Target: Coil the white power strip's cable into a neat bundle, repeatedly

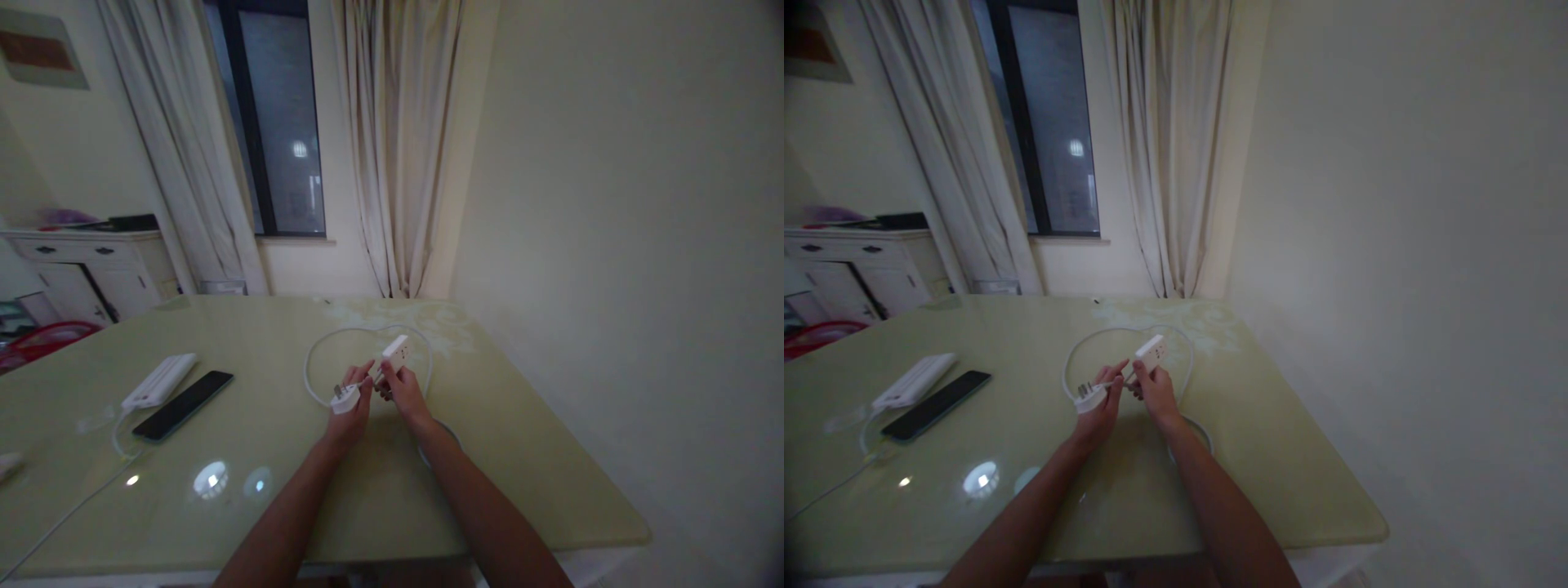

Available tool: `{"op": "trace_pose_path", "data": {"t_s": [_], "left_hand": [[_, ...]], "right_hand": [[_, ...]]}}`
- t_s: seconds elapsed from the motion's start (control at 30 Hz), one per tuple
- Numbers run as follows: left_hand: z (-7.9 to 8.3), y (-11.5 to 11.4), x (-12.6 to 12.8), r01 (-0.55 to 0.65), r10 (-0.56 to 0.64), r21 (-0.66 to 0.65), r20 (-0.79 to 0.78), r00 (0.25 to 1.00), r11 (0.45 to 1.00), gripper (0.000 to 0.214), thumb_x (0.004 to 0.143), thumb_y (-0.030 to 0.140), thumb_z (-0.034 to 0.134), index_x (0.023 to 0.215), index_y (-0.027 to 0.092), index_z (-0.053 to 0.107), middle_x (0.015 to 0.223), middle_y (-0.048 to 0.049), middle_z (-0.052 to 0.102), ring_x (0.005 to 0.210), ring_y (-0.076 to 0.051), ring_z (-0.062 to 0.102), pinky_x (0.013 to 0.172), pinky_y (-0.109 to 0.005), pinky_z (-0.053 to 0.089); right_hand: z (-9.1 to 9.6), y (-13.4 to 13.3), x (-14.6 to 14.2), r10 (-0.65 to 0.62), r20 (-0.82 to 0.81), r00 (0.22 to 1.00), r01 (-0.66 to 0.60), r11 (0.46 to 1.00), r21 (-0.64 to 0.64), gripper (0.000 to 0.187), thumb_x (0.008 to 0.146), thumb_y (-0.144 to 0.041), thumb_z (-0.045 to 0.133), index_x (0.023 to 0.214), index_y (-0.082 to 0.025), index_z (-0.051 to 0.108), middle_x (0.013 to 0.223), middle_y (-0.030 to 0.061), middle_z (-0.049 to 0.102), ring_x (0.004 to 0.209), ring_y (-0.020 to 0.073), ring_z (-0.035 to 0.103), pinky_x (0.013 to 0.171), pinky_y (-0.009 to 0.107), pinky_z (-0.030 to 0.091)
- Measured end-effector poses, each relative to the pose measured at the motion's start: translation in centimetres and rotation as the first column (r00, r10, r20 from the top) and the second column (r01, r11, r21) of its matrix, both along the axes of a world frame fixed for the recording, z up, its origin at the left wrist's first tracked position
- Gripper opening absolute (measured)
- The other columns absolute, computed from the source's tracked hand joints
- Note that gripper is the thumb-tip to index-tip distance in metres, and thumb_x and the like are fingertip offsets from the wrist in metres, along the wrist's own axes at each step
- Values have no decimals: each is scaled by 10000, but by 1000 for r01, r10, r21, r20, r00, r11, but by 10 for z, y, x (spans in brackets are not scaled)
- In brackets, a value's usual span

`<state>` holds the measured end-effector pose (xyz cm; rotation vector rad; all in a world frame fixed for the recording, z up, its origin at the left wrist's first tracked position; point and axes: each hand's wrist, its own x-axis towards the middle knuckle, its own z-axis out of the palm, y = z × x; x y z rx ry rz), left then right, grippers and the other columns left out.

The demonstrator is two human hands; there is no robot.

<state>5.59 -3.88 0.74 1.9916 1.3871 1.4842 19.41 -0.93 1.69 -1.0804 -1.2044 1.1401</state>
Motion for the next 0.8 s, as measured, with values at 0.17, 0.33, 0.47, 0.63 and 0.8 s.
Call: {"op": "trace_pose_path", "data": {"t_s": [0.17,0.33,0.47,0.63,0.8], "left_hand": [[3,-2,-1,103,-103,-21,10,995,994,483,1008,433,454,1453,255,513,1089,-57,589,868,-151,650,804,-287,559],[-6,5,-5,126,-128,-31,-72,989,991,524,988,399,504,1496,282,445,1217,-83,555,808,-133,656,768,-286,561],[-14,9,-9,152,-156,-37,-152,976,988,525,981,349,506,1498,310,425,1254,-78,548,809,-132,660,754,-272,556],[-14,7,-11,129,-132,-32,-162,978,991,480,996,334,469,1476,331,459,1261,-63,555,842,-132,663,733,-248,540],[-8,6,-5,70,-84,158,87,993,985,352,1032,408,374,1158,225,647,1093,-83,612,949,-187,648,826,-317,549]], "right_hand": [[-3,-2,1,7,104,995,-12,999,44,752,753,-894,501,772,-150,606,611,59,647,474,126,570,468,242,455],[1,-4,5,12,232,973,-23,999,47,777,814,-886,413,693,-151,636,574,68,646,447,123,559,468,236,439],[4,-6,6,31,233,972,-40,999,33,791,807,-892,416,670,-149,650,549,63,634,443,127,558,467,234,432],[3,-4,7,51,256,965,-59,998,22,850,799,-916,372,679,-135,683,532,66,630,447,132,568,470,230,424],[0,-1,11,61,423,904,-55,998,-26,896,834,-904,308,616,-137,716,504,80,633,445,142,582,513,245,435]]}}
